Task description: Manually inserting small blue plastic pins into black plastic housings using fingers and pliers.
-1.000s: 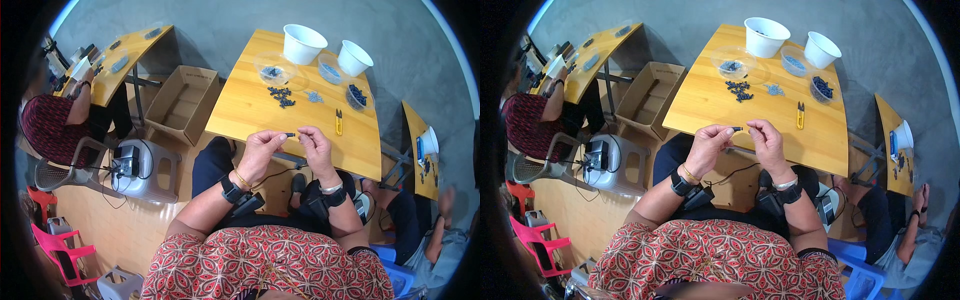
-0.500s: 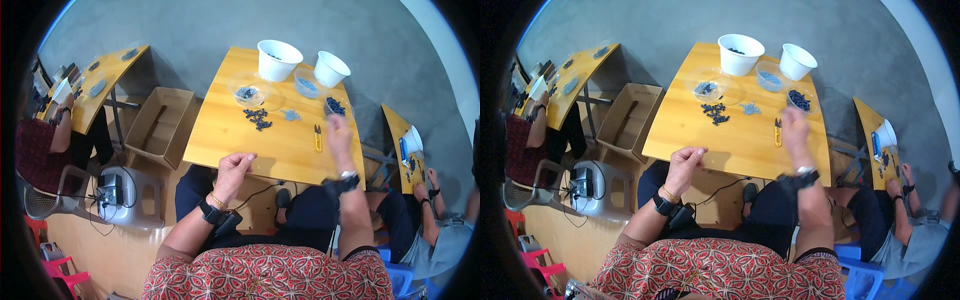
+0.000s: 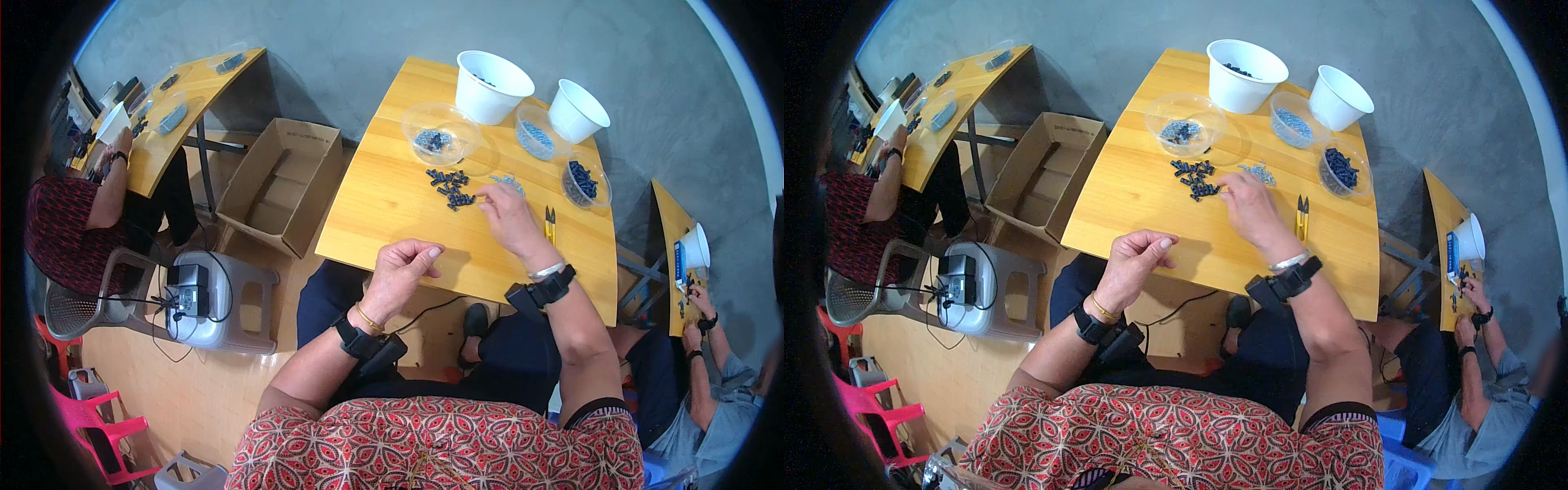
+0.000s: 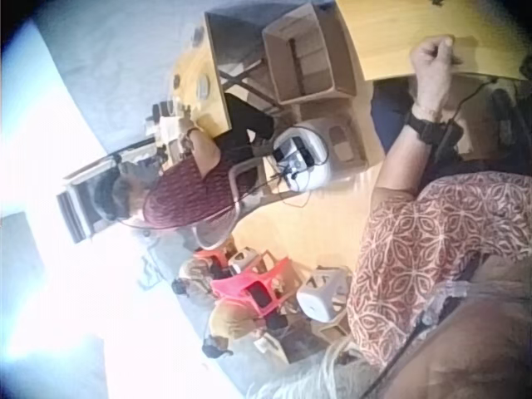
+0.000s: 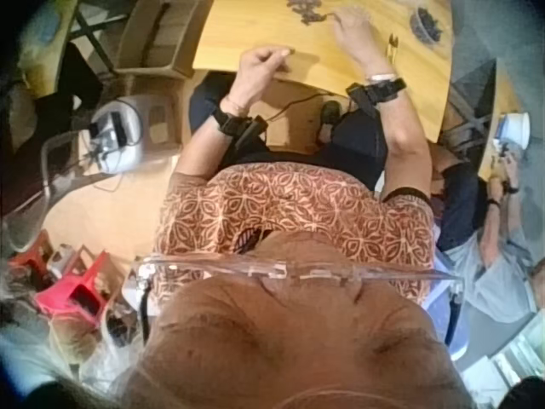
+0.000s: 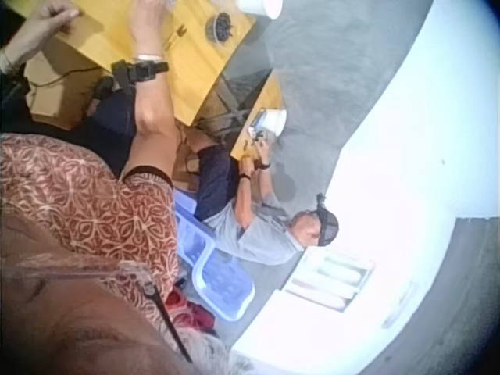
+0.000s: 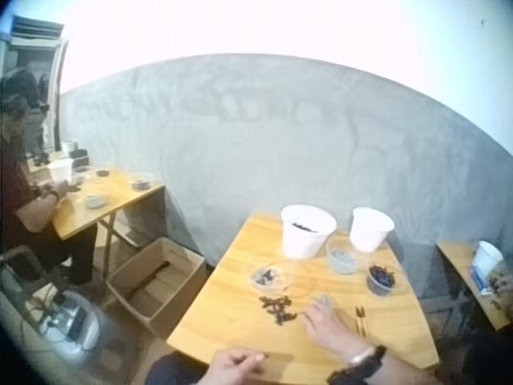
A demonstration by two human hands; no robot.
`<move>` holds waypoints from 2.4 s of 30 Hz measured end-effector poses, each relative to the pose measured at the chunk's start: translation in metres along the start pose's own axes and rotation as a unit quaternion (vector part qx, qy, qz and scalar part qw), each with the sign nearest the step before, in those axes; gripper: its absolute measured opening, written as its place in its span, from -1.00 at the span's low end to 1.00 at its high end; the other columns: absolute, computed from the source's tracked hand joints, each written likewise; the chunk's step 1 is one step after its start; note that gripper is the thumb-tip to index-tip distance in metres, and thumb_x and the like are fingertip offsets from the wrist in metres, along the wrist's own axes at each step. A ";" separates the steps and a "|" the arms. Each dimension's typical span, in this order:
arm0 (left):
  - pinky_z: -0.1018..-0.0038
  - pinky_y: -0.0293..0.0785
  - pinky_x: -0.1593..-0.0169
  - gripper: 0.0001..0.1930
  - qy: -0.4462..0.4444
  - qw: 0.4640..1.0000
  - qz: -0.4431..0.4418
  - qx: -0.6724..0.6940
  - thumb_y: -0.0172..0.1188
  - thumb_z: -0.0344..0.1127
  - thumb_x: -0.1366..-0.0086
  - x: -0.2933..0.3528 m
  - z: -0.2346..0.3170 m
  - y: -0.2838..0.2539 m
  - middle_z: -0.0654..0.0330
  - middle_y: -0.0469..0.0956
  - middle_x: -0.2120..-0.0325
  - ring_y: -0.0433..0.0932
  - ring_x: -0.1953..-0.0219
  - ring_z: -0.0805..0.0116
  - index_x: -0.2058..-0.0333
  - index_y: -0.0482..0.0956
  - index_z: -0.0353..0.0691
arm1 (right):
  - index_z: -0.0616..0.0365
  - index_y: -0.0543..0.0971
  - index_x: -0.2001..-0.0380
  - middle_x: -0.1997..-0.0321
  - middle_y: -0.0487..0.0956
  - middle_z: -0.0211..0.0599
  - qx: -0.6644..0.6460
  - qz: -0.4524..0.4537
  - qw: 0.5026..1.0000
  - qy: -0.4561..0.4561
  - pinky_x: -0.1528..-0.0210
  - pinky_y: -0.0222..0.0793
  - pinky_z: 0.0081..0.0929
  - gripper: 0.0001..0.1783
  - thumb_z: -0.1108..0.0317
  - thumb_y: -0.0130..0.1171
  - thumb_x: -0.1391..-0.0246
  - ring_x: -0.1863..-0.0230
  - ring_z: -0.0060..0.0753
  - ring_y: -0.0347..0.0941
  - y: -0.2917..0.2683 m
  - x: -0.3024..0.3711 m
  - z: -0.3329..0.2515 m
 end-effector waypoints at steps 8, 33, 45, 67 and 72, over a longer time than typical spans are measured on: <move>0.63 0.44 0.37 -0.84 0.008 1.000 -0.023 0.020 0.11 -0.36 -0.19 -0.002 -0.001 0.001 0.25 0.54 0.46 0.49 0.50 0.54 0.32 0.54 -0.34 | 0.15 0.46 0.32 0.34 0.39 -0.17 0.093 -0.006 0.995 -0.041 0.13 0.21 -0.28 -0.74 0.49 0.16 0.19 0.20 -0.09 0.28 0.015 -0.011 0.006; 0.55 0.50 0.31 -0.80 -0.001 0.999 -0.008 0.036 0.03 -0.39 -0.24 -0.007 0.002 0.004 0.23 0.50 0.50 0.45 0.51 0.53 0.24 0.50 -0.40 | 0.27 0.48 0.42 0.48 0.45 -0.14 -0.095 0.122 0.983 0.098 0.33 0.34 -0.40 -0.89 0.50 0.08 0.11 0.41 -0.21 0.40 -0.015 0.070 0.018; 0.65 0.43 0.35 -0.79 0.037 0.999 -0.013 -0.035 0.07 -0.45 -0.20 -0.014 -0.002 0.011 0.27 0.50 0.53 0.47 0.50 0.56 0.19 0.50 -0.38 | 0.26 0.48 0.36 0.40 0.48 -0.09 0.015 0.061 0.996 0.058 0.26 0.34 -0.31 -0.83 0.52 0.06 0.12 0.33 -0.08 0.42 -0.022 0.025 0.040; 0.65 0.43 0.33 -0.79 0.055 0.995 -0.039 -0.073 0.06 -0.43 -0.21 -0.011 -0.002 0.010 0.28 0.51 0.49 0.47 0.47 0.58 0.19 0.49 -0.37 | 0.24 0.49 0.29 0.38 0.45 -0.07 0.035 0.036 0.997 0.053 0.27 0.31 -0.31 -0.78 0.52 0.02 0.10 0.31 -0.06 0.40 -0.013 0.022 0.038; 0.65 0.42 0.33 -0.79 0.056 0.995 -0.036 -0.071 0.06 -0.43 -0.21 -0.009 -0.003 0.012 0.28 0.51 0.50 0.47 0.48 0.58 0.19 0.49 -0.37 | 0.24 0.48 0.29 0.36 0.45 -0.06 0.089 0.010 0.995 0.044 0.23 0.33 -0.28 -0.77 0.52 0.02 0.10 0.28 -0.04 0.40 -0.007 0.014 0.039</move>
Point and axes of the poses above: each hand's wrist, its own x-axis away from the middle knuckle, its own y-axis out of the palm, z = x × y, the point moved 2 cm from there along -x, towards the middle knuckle
